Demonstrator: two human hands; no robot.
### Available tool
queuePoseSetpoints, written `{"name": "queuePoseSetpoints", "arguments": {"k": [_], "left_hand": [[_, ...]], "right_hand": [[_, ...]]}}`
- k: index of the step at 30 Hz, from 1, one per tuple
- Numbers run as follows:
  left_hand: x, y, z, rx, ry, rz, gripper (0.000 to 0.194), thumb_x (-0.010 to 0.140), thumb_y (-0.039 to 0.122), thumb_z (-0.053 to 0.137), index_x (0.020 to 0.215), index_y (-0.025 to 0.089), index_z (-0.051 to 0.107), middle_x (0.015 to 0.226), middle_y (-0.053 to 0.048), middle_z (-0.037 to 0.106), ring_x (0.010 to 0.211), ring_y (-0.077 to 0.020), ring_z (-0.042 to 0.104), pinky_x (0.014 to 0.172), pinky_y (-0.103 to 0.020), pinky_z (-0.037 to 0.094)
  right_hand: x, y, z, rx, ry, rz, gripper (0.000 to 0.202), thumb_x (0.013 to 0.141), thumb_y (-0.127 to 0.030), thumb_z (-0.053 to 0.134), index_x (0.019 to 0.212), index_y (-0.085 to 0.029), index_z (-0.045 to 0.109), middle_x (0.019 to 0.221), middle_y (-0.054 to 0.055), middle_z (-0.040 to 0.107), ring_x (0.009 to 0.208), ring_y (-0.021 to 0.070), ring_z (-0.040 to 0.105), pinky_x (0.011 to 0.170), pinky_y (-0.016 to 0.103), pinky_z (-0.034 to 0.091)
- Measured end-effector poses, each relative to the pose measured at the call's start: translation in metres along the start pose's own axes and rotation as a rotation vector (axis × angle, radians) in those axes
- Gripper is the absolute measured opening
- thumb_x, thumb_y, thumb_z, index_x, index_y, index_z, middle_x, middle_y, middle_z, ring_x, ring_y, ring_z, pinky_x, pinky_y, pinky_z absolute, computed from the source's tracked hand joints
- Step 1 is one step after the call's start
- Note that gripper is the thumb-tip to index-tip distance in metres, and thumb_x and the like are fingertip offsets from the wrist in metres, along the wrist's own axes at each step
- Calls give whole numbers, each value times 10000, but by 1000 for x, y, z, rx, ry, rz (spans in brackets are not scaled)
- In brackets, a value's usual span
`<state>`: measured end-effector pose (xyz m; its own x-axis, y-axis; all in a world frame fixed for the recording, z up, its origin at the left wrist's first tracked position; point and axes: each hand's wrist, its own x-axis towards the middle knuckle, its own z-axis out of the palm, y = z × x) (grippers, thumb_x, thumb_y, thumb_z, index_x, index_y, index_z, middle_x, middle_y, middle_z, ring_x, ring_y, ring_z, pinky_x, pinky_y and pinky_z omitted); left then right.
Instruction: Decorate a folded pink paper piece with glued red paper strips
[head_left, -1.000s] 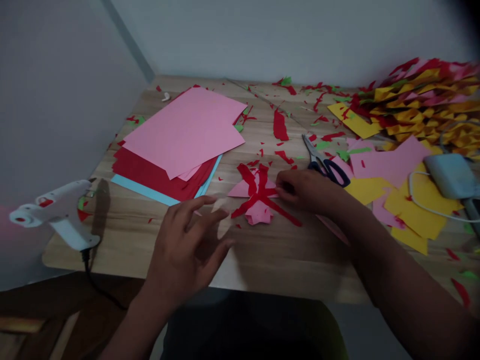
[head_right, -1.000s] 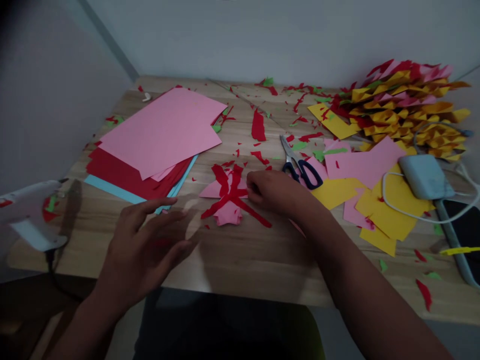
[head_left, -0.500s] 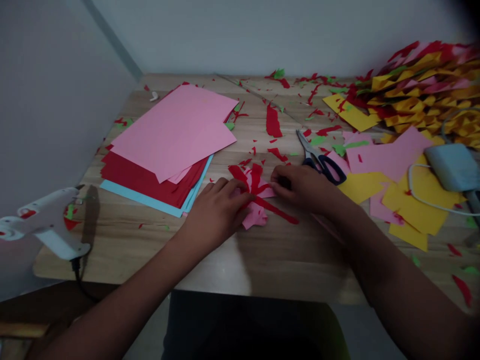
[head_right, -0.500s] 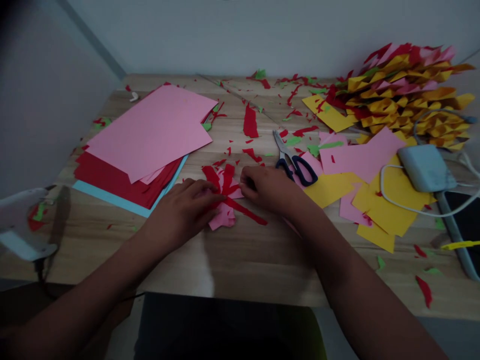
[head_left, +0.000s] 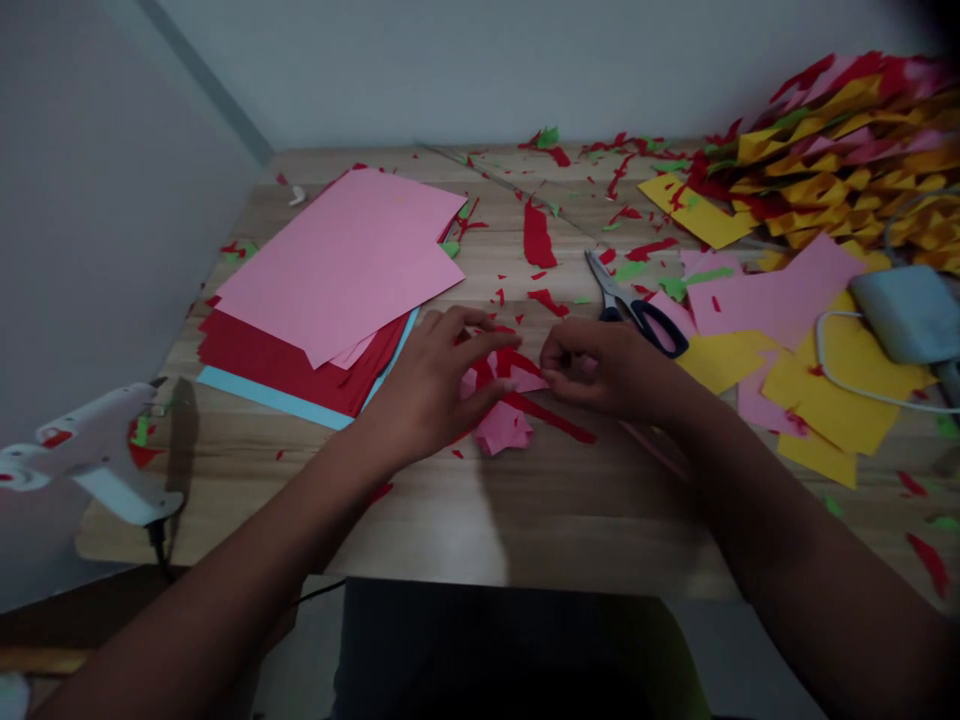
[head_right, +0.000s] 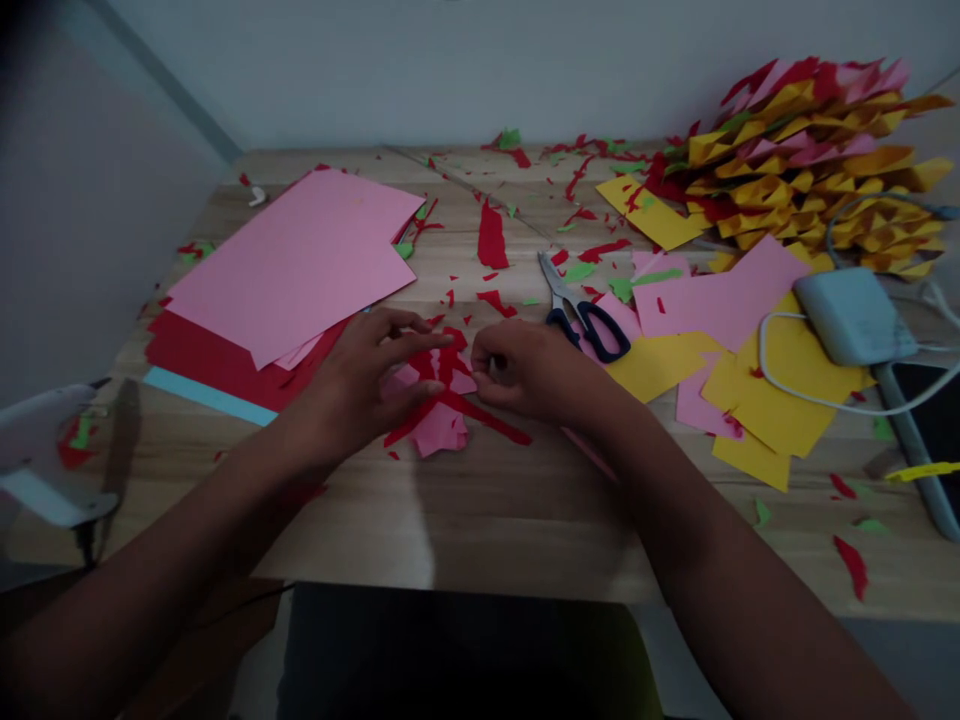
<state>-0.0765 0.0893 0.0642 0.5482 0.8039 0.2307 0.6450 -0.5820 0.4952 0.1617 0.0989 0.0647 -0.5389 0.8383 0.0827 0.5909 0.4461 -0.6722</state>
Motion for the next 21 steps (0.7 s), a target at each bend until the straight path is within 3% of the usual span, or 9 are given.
{"name": "queuePoseSetpoints", "arguments": {"k": [3,7,10,14,17,21], "left_hand": [[14,-3,5,30,-36,74,269,898,349,701,1153,271,732,1314,-87,601,1197,-277,556,1038,-468,426],[15,3,9,-26,30,62,134,922,316,662,918,225,760,1069,-58,716,1005,-232,620,924,-408,450],[8,12,8,-167,89,-100,173,932,326,632,880,207,747,930,-44,740,896,-203,639,844,-361,465],[2,23,9,-395,150,-374,219,919,362,639,828,189,738,793,-13,725,735,-156,617,716,-305,462],[3,28,14,-523,154,-445,257,901,403,660,802,180,741,733,-8,707,666,-139,591,648,-285,449],[3,28,18,-415,204,-388,218,917,363,639,834,200,759,814,-16,748,744,-151,638,713,-288,481]], "right_hand": [[-2,-3,-2,41,43,-74,46,778,-220,571,734,-213,561,714,-9,626,662,129,541,659,260,401],[-6,-5,-1,60,101,-69,74,786,-234,590,725,-221,550,708,-11,629,647,130,529,651,265,415],[-8,-7,0,131,209,-29,153,850,-368,628,824,-218,608,791,9,657,684,141,552,683,282,444],[-7,-11,9,374,312,88,463,863,-598,623,1107,-205,650,916,38,673,762,160,594,685,287,462],[-4,-13,20,473,299,103,335,868,-508,662,972,-190,661,807,11,641,691,137,557,643,272,436],[-1,-11,30,429,462,27,230,877,-358,654,730,-202,571,665,-36,550,602,112,465,609,268,386]]}}
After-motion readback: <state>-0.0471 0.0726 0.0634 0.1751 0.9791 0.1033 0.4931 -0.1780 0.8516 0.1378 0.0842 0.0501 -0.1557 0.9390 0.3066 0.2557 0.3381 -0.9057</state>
